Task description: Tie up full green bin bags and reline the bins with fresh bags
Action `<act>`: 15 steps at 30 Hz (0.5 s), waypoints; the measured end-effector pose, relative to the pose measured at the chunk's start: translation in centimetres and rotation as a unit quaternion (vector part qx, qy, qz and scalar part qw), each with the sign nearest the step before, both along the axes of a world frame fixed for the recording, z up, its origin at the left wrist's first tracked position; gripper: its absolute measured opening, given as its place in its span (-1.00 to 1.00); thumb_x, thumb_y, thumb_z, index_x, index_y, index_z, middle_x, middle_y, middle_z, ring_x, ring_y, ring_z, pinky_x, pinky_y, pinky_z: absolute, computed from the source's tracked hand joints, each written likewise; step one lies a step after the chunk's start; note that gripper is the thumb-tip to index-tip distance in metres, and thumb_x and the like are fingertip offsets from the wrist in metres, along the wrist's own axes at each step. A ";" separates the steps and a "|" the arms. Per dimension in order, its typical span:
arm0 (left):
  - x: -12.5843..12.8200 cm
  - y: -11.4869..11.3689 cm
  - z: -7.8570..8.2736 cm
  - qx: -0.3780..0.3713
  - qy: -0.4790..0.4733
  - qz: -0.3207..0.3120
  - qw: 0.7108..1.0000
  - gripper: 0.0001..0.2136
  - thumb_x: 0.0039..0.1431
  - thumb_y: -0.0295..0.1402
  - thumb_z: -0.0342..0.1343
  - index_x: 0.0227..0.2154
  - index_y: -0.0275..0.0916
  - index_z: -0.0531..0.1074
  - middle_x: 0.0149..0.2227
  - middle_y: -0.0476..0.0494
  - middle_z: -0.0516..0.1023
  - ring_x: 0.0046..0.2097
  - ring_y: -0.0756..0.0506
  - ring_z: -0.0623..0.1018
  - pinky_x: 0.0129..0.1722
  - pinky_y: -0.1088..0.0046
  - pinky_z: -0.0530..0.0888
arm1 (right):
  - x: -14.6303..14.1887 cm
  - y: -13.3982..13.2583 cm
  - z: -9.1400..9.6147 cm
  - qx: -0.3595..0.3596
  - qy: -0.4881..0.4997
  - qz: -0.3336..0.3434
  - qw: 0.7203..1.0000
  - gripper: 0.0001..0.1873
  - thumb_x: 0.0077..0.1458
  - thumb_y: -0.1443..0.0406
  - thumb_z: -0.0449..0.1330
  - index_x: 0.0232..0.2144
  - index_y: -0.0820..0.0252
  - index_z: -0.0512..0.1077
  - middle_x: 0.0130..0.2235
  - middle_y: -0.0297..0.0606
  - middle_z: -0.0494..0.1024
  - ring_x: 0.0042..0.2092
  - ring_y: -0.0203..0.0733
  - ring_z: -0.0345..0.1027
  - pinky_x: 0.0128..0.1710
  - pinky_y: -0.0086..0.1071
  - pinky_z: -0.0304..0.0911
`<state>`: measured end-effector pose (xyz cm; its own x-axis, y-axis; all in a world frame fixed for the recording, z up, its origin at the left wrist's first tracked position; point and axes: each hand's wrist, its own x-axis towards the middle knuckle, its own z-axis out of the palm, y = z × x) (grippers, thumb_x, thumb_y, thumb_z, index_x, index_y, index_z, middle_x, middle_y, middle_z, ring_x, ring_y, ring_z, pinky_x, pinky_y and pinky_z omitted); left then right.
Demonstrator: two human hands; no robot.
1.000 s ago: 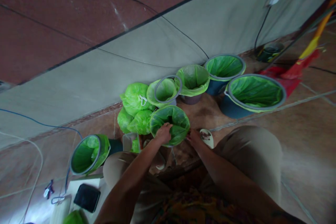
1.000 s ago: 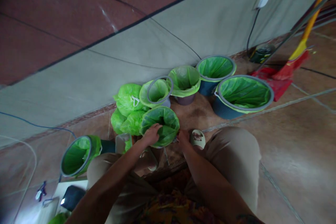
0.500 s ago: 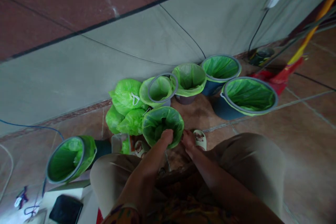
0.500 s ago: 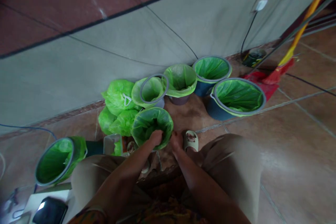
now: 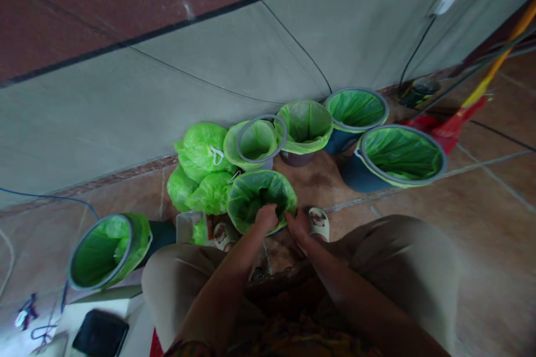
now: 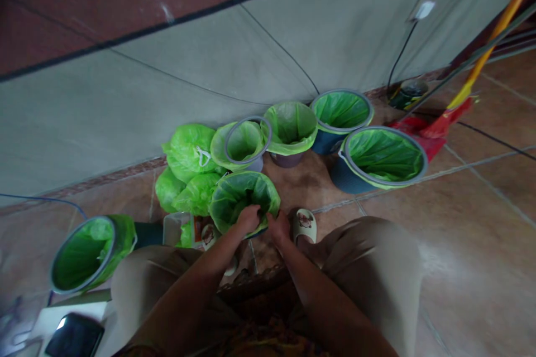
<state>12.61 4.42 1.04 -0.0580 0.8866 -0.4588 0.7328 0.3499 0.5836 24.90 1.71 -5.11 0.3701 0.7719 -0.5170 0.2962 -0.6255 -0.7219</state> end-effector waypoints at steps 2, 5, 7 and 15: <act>0.0 0.6 -0.5 0.008 0.021 -0.029 0.999 -0.78 0.19 -0.48 0.09 -0.12 -0.27 0.54 -0.01 -0.34 0.57 0.10 -0.26 0.53 0.22 0.24 0.35 | 0.3 0.3 -0.1 0.007 0.010 -0.011 1.000 -0.73 0.09 0.08 0.17 -0.33 0.15 0.45 -0.27 -0.11 0.59 -0.19 -0.02 0.47 -0.19 -0.29 0.29; -0.4 -1.3 -0.8 0.024 0.074 -0.115 0.990 -0.72 0.31 -0.38 0.00 0.01 -0.29 0.48 0.05 -0.37 0.54 0.13 -0.26 0.50 0.21 0.24 0.35 | 0.7 0.9 -0.4 0.034 0.031 -0.036 0.998 -0.66 0.18 0.07 0.04 -0.36 0.16 0.47 -0.28 -0.11 0.61 -0.21 -0.06 0.47 -0.19 -0.31 0.29; -0.7 -3.5 -0.9 0.028 0.116 -0.191 0.974 -0.68 0.36 -0.31 -0.05 0.06 -0.29 0.43 0.04 -0.36 0.54 0.11 -0.25 0.51 0.18 0.26 0.36 | 1.0 1.4 -0.7 0.052 0.034 -0.049 0.997 -0.65 0.18 0.09 0.02 -0.38 0.16 0.48 -0.29 -0.12 0.61 -0.22 -0.08 0.47 -0.20 -0.33 0.30; -1.1 -6.8 -1.6 0.022 0.270 -0.320 0.908 -0.70 0.39 -0.33 -0.13 0.02 -0.33 0.38 -0.06 -0.34 0.57 0.02 -0.24 0.54 0.06 0.18 0.39 | 1.1 2.5 -0.7 0.124 -0.010 -0.035 0.992 -0.68 0.07 0.06 0.11 -0.45 0.17 0.46 -0.45 -0.19 0.56 -0.33 -0.07 0.42 -0.32 -0.32 0.25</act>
<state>11.47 -2.40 -0.58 0.2696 0.8346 -0.4804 0.9612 -0.2638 0.0811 25.97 4.23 -5.81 0.4350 0.8464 -0.3072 0.2742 -0.4495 -0.8502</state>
